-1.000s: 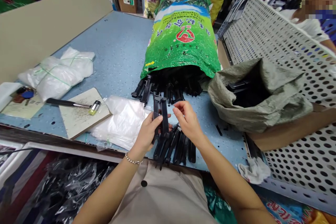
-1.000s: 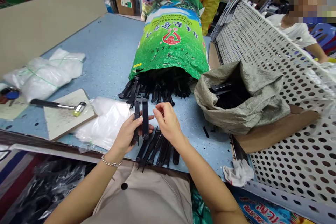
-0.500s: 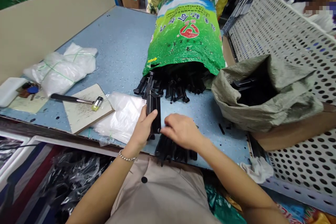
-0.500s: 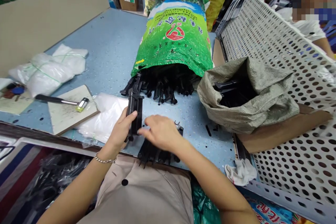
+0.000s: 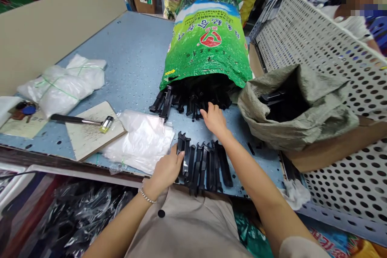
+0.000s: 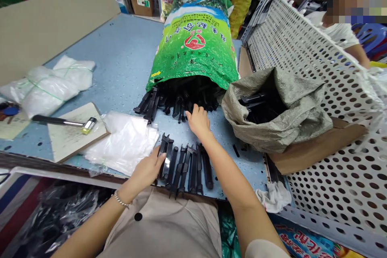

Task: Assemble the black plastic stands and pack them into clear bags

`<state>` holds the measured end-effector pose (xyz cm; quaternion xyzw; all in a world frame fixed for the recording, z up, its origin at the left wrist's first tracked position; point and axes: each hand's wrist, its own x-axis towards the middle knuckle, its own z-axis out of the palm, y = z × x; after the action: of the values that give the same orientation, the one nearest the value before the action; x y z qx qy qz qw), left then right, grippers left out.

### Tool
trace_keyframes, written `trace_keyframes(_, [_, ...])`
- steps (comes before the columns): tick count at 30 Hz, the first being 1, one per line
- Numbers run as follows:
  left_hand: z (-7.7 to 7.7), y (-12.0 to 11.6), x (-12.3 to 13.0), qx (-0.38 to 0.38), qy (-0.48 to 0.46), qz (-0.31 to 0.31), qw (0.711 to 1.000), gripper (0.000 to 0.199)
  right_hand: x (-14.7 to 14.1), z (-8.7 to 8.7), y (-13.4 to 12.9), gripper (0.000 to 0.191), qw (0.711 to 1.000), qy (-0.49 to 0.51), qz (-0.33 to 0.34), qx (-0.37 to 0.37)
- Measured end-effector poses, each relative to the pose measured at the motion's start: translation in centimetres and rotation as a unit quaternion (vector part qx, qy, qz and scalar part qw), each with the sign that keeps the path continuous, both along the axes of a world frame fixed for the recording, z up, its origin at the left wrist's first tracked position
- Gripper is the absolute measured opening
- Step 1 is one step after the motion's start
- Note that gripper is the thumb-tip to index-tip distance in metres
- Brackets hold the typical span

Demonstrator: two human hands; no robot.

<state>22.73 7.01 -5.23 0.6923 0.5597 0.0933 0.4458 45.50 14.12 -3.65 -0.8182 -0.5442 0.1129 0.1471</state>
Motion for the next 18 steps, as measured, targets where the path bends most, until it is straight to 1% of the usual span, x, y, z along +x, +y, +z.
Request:
trace_keyframes(2, [-0.2, -0.7, 0.6, 0.016, -0.01, 0.023, 1.0, 0.062, 0.8, -0.2, 1.7, 0.052, 0.998, 0.053, -0.016, -0.002])
trace_keyframes(4, [0.0, -0.8, 0.7, 0.034, -0.026, 0.046, 0.998, 0.059, 2.0, 0.2, 2.1, 0.047, 0.995, 0.1, -0.025, -0.002])
trace_keyframes(5, [0.3, -0.6, 0.5, 0.046, -0.042, 0.055, 0.997, 0.055, 2.6, 0.6, 1.7, 0.044, 0.993, 0.116, -0.027, -0.004])
trace_keyframes(7, [0.9, 0.0, 0.3, 0.064, -0.093, 0.06, 0.992, 0.047, 3.6, 1.4, 0.1, 0.043, 0.988, 0.15, -0.029, -0.013])
trace_keyframes(8, [1.2, 0.4, 0.5, 0.059, -0.129, 0.059, 0.988, 0.045, 3.8, 1.7, -1.1, 0.046, 0.98, 0.197, -0.033, -0.01])
trace_keyframes(9, [1.5, 0.8, 0.9, 0.036, -0.176, 0.058, 0.982, 0.044, 3.7, 2.0, -2.5, 0.049, 0.962, 0.269, -0.036, -0.003])
trace_keyframes(10, [1.8, 1.2, 1.5, -0.003, -0.235, 0.059, 0.97, 0.045, 3.3, 2.1, -4.0, 0.051, 0.932, 0.361, -0.037, 0.006])
trace_keyframes(11, [2.1, 1.5, 2.4, -0.056, -0.305, 0.062, 0.949, 0.049, 2.6, 2.2, -5.6, 0.052, 0.884, 0.466, -0.033, 0.013])
trace_keyframes(12, [2.5, 1.8, 3.4, -0.116, -0.378, 0.067, 0.916, 0.053, 1.6, 2.2, -7.1, 0.052, 0.828, 0.56, -0.018, 0.006])
trace_keyframes(13, [2.8, 2.1, 4.4, -0.173, -0.446, 0.072, 0.875, 0.056, 0.6, 2.2, -8.4, 0.051, 0.779, 0.626, 0.003, -0.013])
trace_keyframes(14, [3.1, 2.3, 5.3, -0.221, -0.499, 0.078, 0.834, 0.058, -0.4, 2.1, -9.6, 0.048, 0.749, 0.662, 0.026, -0.037])
trace_keyframes(15, [3.5, 2.4, 5.9, -0.254, -0.533, 0.086, 0.803, 0.058, -1.3, 2.2, -10.5, 0.044, 0.74, 0.669, 0.048, -0.053])
trace_keyframes(16, [3.8, 2.5, 6.3, -0.267, -0.546, 0.101, 0.788, 0.056, -1.9, 2.4, -11.1, 0.039, 0.754, 0.652, 0.065, -0.054])
trace_keyframes(17, [4.1, 2.5, 6.4, -0.266, -0.541, 0.117, 0.789, 0.053, -2.2, 2.7, -11.5, 0.035, 0.787, 0.611, 0.077, -0.038])
trace_keyframes(18, [4.3, 2.5, 6.4, -0.256, -0.525, 0.131, 0.801, 0.049, -2.3, 3.1, -11.6, 0.032, 0.831, 0.549, 0.086, -0.008])
